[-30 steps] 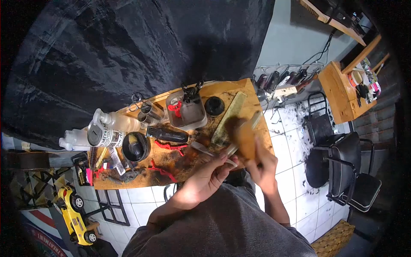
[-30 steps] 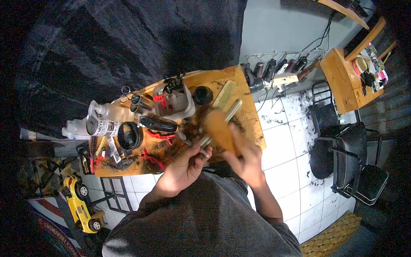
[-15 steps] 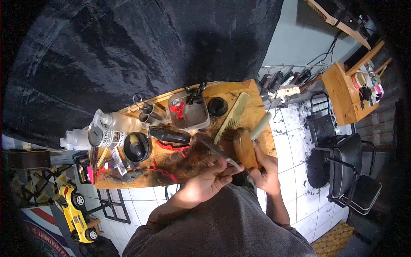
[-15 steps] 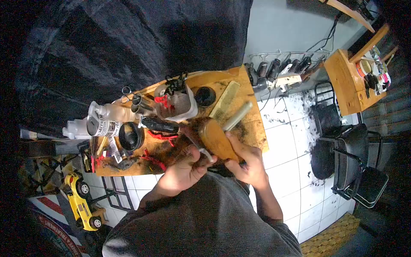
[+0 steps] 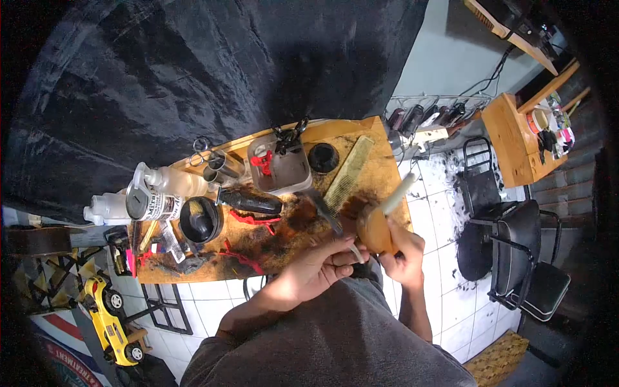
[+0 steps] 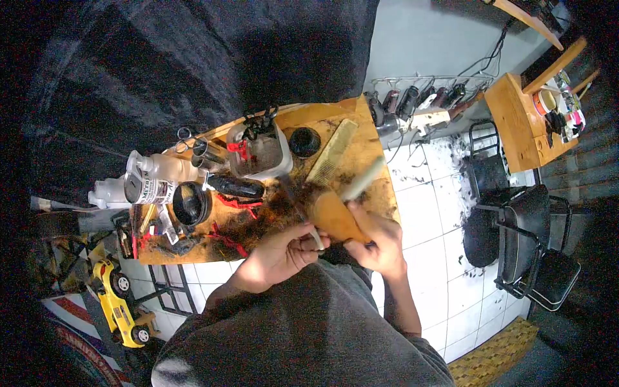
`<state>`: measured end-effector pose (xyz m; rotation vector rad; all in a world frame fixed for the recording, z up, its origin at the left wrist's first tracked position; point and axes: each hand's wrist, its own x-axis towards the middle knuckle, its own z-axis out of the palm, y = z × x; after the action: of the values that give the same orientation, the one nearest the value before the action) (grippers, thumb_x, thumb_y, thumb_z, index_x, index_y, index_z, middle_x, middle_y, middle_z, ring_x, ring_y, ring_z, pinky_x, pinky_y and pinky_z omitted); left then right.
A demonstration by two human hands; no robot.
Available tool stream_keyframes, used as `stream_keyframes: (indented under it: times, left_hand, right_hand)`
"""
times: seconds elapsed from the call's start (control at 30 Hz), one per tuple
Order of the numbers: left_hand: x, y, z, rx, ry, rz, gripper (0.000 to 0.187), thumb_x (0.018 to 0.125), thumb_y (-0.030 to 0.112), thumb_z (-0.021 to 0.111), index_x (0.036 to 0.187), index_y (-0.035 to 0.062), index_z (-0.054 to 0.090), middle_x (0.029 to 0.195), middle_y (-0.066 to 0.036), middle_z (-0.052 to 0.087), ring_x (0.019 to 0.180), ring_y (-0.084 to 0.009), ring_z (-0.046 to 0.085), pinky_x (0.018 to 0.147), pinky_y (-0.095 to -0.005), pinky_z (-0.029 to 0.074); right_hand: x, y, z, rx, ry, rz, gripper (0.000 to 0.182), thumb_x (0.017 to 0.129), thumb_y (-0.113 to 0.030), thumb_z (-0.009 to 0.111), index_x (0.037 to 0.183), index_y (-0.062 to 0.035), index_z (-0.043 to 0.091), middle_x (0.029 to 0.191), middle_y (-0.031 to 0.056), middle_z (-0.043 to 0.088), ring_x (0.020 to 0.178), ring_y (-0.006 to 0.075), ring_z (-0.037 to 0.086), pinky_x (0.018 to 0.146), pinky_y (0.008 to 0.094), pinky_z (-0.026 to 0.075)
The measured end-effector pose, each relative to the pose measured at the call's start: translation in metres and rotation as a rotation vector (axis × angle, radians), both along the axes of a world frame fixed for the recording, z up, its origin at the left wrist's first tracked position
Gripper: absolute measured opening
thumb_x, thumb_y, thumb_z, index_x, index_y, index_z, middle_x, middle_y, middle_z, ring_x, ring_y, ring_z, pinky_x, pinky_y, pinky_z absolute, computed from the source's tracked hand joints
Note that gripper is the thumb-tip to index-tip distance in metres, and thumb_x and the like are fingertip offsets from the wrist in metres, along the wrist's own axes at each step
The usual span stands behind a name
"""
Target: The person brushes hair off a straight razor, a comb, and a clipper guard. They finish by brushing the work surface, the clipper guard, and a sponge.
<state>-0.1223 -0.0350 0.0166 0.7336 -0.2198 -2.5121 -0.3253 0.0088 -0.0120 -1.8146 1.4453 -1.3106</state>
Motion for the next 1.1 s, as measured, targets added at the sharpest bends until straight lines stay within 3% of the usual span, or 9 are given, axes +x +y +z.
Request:
stream_keyframes:
  times: [0.27,0.53,0.67,0.77,0.83,0.93,1.0,1.07,1.1]
  left_hand:
    - [-0.001,0.003,-0.004,0.029,0.000,-0.117,0.026,0.093,0.018,0.055,0.112,0.0010,0.057,0.103,-0.011,0.065,0.091,-0.0143,0.064,0.066,-0.0237,0.048]
    - [0.001,-0.003,0.009,0.016,-0.029,-0.125,0.029,0.095,0.023,0.051,0.116,0.0039,0.054,0.101,-0.010,0.065,0.094,-0.0148,0.064,0.072,-0.0234,0.050]
    - [0.005,-0.002,0.002,-0.052,-0.036,-0.174,0.031,0.095,0.026,0.051,0.115,0.0027,0.055,0.100,-0.009,0.064,0.095,-0.0151,0.063,0.076,-0.0249,0.050]
    - [0.003,0.000,-0.013,-0.044,-0.043,-0.049,0.033,0.095,0.026,0.051,0.117,0.0021,0.054,0.103,-0.010,0.064,0.095,-0.0166,0.063,0.077,-0.0267,0.050]
    - [0.001,0.001,-0.012,-0.041,-0.054,-0.028,0.034,0.095,0.026,0.051,0.119,0.0018,0.053,0.104,-0.010,0.063,0.096,-0.0174,0.062,0.079,-0.0274,0.050]
    - [-0.005,0.001,-0.003,-0.030,-0.087,0.001,0.036,0.095,0.025,0.050,0.123,0.0014,0.051,0.107,-0.010,0.062,0.098,-0.0181,0.061,0.082,-0.0283,0.049]
    - [-0.009,0.001,-0.002,-0.022,-0.107,0.002,0.037,0.096,0.025,0.050,0.125,0.0013,0.050,0.108,-0.010,0.062,0.100,-0.0180,0.060,0.084,-0.0286,0.049]
    - [-0.013,0.001,-0.006,-0.047,-0.080,0.062,0.035,0.096,0.021,0.050,0.125,0.0010,0.049,0.114,-0.008,0.059,0.104,-0.0171,0.058,0.088,-0.0290,0.049]
    - [-0.016,0.002,-0.014,-0.083,-0.056,0.055,0.034,0.096,0.019,0.050,0.124,0.0010,0.050,0.117,-0.007,0.057,0.105,-0.0164,0.057,0.089,-0.0290,0.048]
  right_hand:
    - [-0.001,-0.016,-0.007,0.040,-0.185,-0.451,0.050,0.076,0.001,0.052,0.125,0.0078,0.048,0.091,0.0218,0.064,0.076,0.0226,0.065,0.071,0.0296,0.049]
    - [-0.010,-0.001,-0.029,-0.281,0.046,-0.049,0.045,0.068,-0.013,0.064,0.106,0.0108,0.058,0.082,0.0219,0.062,0.066,0.0301,0.063,0.061,0.0340,0.050]
    - [-0.013,-0.009,-0.013,0.038,-0.044,-0.457,0.049,0.086,-0.006,0.048,0.132,0.0083,0.039,0.107,0.0232,0.061,0.093,0.0266,0.063,0.083,0.0328,0.047]
    - [-0.011,-0.029,-0.002,-0.024,-0.124,-0.558,0.048,0.091,-0.009,0.041,0.136,0.0068,0.033,0.122,0.0225,0.054,0.105,0.0237,0.057,0.089,0.0303,0.043]
    - [-0.016,-0.028,-0.016,-0.002,-0.322,-0.622,0.059,0.097,-0.036,0.041,0.140,0.0023,0.028,0.133,0.0141,0.041,0.109,0.0177,0.049,0.091,0.0273,0.039]
    - [-0.009,-0.012,-0.006,0.005,-0.252,-0.496,0.066,0.096,-0.044,0.039,0.142,0.0018,0.025,0.134,0.0140,0.041,0.108,0.0191,0.050,0.090,0.0291,0.041]
    - [-0.009,-0.001,-0.014,0.001,-0.178,-0.521,0.065,0.095,-0.045,0.041,0.136,0.0058,0.035,0.128,0.0176,0.047,0.105,0.0237,0.052,0.087,0.0307,0.042]
    - [-0.002,0.003,0.001,-0.279,-0.032,-0.184,0.040,0.081,-0.017,0.056,0.113,0.0065,0.059,0.097,0.0151,0.056,0.084,0.0245,0.057,0.073,0.0329,0.047]
    - [-0.002,0.011,0.000,-0.197,-0.032,-0.076,0.038,0.075,-0.019,0.063,0.106,0.0040,0.063,0.092,0.0136,0.056,0.078,0.0228,0.057,0.067,0.0316,0.047]
